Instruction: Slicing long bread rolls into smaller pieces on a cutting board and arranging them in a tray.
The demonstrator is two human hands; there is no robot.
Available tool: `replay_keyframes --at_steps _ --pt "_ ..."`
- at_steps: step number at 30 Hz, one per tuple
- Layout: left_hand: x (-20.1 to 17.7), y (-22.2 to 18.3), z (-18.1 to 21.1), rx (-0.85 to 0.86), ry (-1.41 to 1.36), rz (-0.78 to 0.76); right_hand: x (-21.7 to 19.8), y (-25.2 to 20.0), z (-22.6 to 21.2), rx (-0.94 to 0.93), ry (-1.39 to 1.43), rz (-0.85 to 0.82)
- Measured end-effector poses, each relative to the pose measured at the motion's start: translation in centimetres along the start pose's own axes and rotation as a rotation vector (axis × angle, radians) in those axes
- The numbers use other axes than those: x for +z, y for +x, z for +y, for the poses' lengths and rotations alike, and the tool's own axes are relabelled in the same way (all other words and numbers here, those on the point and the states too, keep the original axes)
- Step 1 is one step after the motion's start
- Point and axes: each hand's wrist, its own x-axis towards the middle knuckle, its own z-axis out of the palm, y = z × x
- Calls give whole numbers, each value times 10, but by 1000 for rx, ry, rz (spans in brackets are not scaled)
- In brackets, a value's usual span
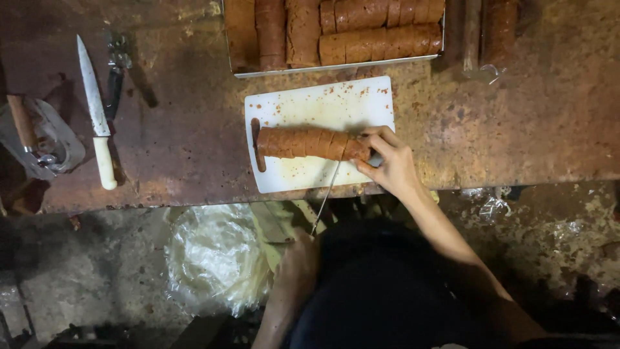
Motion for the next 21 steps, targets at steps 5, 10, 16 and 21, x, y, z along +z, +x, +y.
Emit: replay_keyframes --at_steps 5,10,16,21 --pt "-11 65 38 21 -276 -2 -15 6 -10 -95 41 -82" --pt "-37 74 77 146 -177 166 -28 0 -16 -106 21 -107" --pt "-15 72 75 205 -126 458 -24 -6 -1 -58 30 -71" --pt "-37 71 99 308 -126 418 -16 -11 9 -78 15 -8"
